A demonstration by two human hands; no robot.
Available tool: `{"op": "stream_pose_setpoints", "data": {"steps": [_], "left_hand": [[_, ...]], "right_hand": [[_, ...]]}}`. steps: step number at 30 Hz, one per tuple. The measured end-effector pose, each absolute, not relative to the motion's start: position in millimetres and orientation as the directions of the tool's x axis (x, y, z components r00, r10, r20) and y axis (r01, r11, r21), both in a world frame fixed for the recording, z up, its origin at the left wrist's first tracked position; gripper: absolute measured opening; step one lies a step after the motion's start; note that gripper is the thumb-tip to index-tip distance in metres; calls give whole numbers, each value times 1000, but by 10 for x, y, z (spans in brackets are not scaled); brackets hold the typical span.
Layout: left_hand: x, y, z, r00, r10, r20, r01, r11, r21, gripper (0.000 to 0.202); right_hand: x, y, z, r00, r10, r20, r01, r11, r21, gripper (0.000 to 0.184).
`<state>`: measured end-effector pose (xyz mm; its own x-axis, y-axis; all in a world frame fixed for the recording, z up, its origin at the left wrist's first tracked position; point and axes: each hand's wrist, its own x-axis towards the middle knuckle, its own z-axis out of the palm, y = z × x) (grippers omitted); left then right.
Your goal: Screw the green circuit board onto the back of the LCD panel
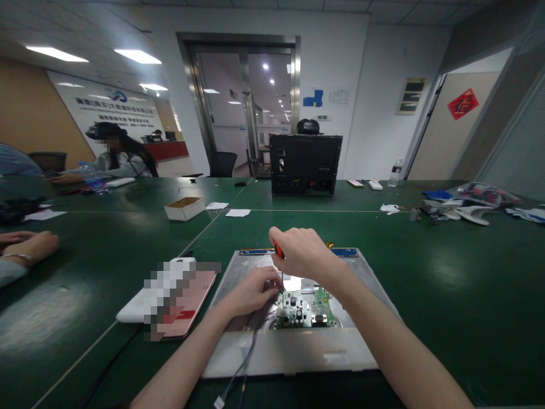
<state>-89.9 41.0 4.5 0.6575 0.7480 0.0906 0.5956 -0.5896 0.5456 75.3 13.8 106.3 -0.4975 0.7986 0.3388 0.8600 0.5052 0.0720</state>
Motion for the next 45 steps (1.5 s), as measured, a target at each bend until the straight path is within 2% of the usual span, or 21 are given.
{"op": "stream_pose_setpoints", "data": {"steps": [15,26,37,45], "left_hand": [[-880,391,97,656,752,71,593,-571,568,9],[-912,428,32,664,745,70,560,-557,613,7],[-915,449,4,677,734,58,530,-541,653,9],[-907,432,54,685,728,26,555,-545,628,10]], "right_hand": [[716,124,1047,-514,786,343,849,523,73,16],[681,142,1030,-514,789,338,852,515,94,23],[717,108,1052,-546,777,312,823,568,25,17],[678,151,1028,-527,791,310,843,534,68,23]]}}
